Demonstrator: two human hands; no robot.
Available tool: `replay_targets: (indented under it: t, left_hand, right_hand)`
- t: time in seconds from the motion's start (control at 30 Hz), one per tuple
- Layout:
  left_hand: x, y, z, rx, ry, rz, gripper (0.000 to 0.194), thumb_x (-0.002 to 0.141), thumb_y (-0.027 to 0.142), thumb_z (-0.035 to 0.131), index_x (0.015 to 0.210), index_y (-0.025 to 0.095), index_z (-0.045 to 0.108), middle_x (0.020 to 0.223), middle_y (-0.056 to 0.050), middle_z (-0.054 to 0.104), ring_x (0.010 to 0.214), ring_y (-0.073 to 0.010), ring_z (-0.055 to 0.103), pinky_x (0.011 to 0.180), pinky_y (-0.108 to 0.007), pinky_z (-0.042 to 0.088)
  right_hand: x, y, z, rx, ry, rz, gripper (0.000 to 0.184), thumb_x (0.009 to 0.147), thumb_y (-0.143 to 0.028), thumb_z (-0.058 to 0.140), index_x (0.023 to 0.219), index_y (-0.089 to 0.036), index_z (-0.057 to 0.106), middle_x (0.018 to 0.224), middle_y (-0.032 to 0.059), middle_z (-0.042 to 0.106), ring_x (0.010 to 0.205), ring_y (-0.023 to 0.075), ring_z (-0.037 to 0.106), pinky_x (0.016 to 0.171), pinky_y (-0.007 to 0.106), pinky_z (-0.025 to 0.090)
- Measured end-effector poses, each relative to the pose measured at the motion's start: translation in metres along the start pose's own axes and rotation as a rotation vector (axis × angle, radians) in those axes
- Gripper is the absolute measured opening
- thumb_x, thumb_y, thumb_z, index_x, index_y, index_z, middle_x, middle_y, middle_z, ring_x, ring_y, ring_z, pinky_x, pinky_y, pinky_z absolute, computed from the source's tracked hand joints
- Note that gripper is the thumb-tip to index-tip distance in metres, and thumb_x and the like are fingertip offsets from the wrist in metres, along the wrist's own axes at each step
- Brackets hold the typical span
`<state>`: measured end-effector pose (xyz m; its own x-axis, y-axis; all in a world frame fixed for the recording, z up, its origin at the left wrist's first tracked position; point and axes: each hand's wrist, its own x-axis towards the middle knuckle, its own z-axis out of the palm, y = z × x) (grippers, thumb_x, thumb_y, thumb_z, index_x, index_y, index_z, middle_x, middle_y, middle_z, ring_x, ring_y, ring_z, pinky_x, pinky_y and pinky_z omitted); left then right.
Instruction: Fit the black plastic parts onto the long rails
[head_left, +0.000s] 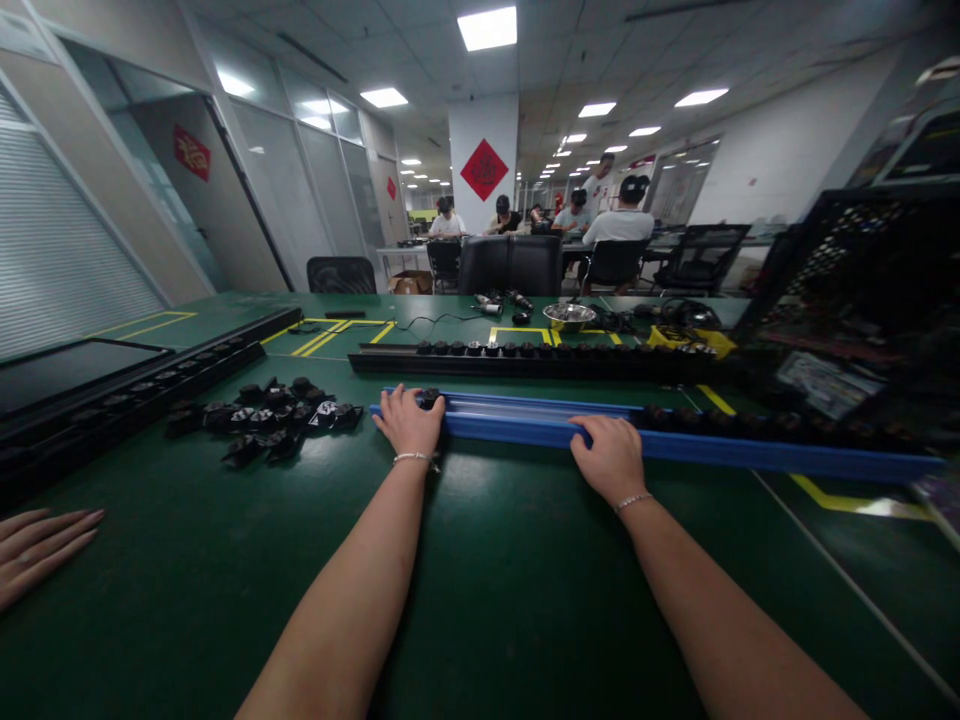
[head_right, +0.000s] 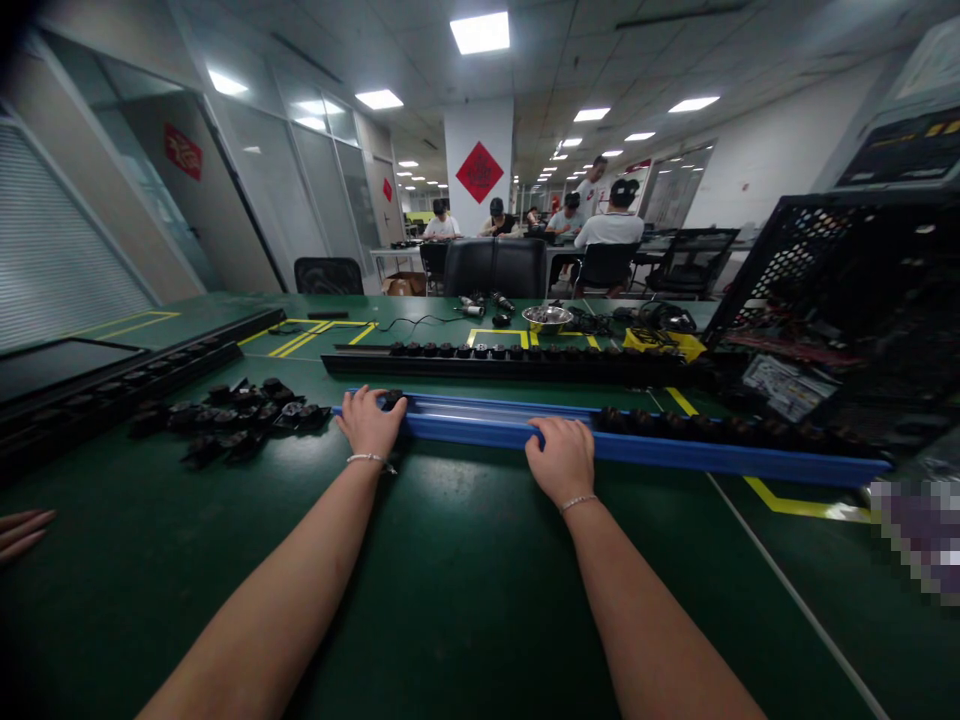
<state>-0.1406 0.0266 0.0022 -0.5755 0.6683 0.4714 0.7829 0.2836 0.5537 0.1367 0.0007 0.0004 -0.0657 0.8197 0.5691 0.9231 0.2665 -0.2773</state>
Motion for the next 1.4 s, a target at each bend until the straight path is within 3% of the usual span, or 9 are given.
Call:
replay_targets:
  t: [0.37, 0.53, 0.9, 1.07, 1.4]
  left_hand:
    - [0.008, -0.007, -0.007, -0.025, 0.057, -0.157, 0.036, 0.071, 0.043, 0.059, 0.102, 0.025, 0.065, 0.140, -0.009, 0.042, 0.133, -0.0338, 0.026, 0.104, -0.056, 0.026]
    - [0.012, -0.009, -0.010, -0.077, 0.004, -0.219, 0.035, 0.070, 0.043, 0.062, 0.100, 0.026, 0.064, 0.141, -0.009, 0.039, 0.132, -0.0360, 0.028, 0.102, -0.058, 0.028]
    - [0.017, -0.014, -0.016, -0.136, 0.014, -0.282, 0.040, 0.072, 0.036, 0.060, 0.109, 0.023, 0.060, 0.137, -0.010, 0.042, 0.121, -0.0318, 0.043, 0.099, -0.045, 0.037]
    - [0.022, -0.021, -0.014, -0.166, 0.040, -0.229, 0.036, 0.073, 0.032, 0.060, 0.107, 0.020, 0.061, 0.125, -0.011, 0.051, 0.119, -0.0262, 0.045, 0.101, -0.037, 0.035]
    - [0.033, -0.035, -0.011, -0.224, 0.026, -0.246, 0.036, 0.072, 0.033, 0.060, 0.105, 0.020, 0.061, 0.108, -0.009, 0.061, 0.107, -0.0230, 0.053, 0.095, -0.034, 0.040]
  right_hand:
    - [0.000, 0.001, 0.000, -0.003, -0.003, -0.007, 0.026, 0.076, -0.022, 0.045, 0.091, -0.021, 0.066, 0.097, 0.0047, 0.068, 0.093, 0.0212, 0.056, 0.095, 0.041, 0.030]
    - [0.000, 0.001, 0.001, 0.004, 0.012, -0.013, 0.026, 0.076, -0.022, 0.045, 0.091, -0.022, 0.066, 0.096, 0.0046, 0.068, 0.092, 0.0218, 0.056, 0.095, 0.042, 0.030]
    - [0.000, 0.000, 0.000, -0.014, -0.004, -0.003, 0.026, 0.077, -0.023, 0.045, 0.092, -0.021, 0.066, 0.098, 0.0047, 0.068, 0.092, 0.0209, 0.056, 0.095, 0.040, 0.030]
    - [0.000, -0.001, -0.002, -0.002, 0.001, -0.004, 0.026, 0.076, -0.022, 0.045, 0.091, -0.021, 0.067, 0.097, 0.0049, 0.068, 0.092, 0.0215, 0.056, 0.094, 0.041, 0.032]
    - [0.000, 0.001, 0.000, -0.008, 0.009, -0.016, 0.026, 0.076, -0.022, 0.045, 0.091, -0.021, 0.067, 0.098, 0.0047, 0.068, 0.092, 0.0213, 0.056, 0.095, 0.042, 0.031]
